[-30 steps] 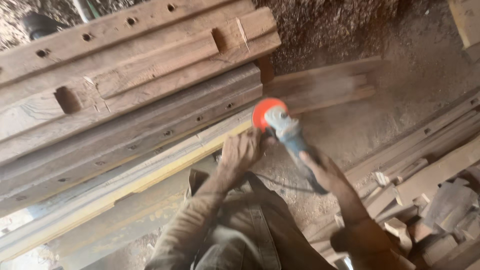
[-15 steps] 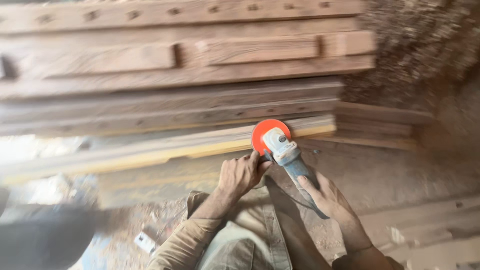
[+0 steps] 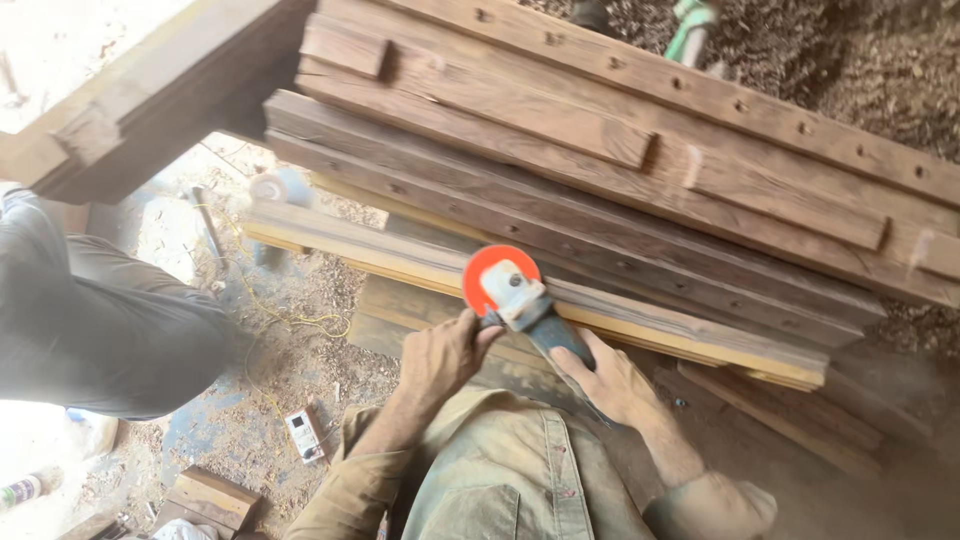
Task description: The person uses an angle grinder with a sanding disc to smooth the surface of a wooden plank. They move the tool back and forth along the length of the plank, generating sawdust, and then flip the plank to sand the other side.
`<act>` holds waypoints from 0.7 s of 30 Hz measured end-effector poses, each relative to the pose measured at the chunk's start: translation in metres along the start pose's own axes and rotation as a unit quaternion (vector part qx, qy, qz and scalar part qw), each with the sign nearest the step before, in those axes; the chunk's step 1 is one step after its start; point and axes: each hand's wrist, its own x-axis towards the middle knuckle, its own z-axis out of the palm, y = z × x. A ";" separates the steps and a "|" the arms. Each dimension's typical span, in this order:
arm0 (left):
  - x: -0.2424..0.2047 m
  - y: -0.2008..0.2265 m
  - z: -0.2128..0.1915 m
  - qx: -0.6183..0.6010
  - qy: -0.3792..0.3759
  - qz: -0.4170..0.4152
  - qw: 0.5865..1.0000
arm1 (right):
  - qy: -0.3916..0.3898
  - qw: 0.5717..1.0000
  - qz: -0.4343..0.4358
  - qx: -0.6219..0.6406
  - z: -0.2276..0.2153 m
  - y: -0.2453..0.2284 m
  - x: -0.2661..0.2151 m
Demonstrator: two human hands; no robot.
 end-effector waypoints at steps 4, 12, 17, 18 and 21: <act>-0.003 -0.057 -0.030 0.004 0.014 -0.046 0.999 | 0.032 0.992 -0.102 -0.061 0.020 -0.061 0.026; -0.010 -0.170 -0.103 0.068 0.023 -0.147 0.986 | -0.046 0.991 -0.108 -0.059 0.076 -0.202 0.070; -0.030 -0.172 -0.150 0.102 0.048 -0.153 0.982 | -0.061 0.972 -0.222 -0.047 0.091 -0.220 0.050; -0.032 -0.164 -0.154 0.094 0.024 -0.161 0.982 | -0.087 0.981 -0.166 -0.052 0.091 -0.215 0.043; -0.036 -0.139 -0.159 0.024 -0.029 -0.163 0.986 | -0.054 0.985 -0.164 0.021 0.091 -0.190 0.022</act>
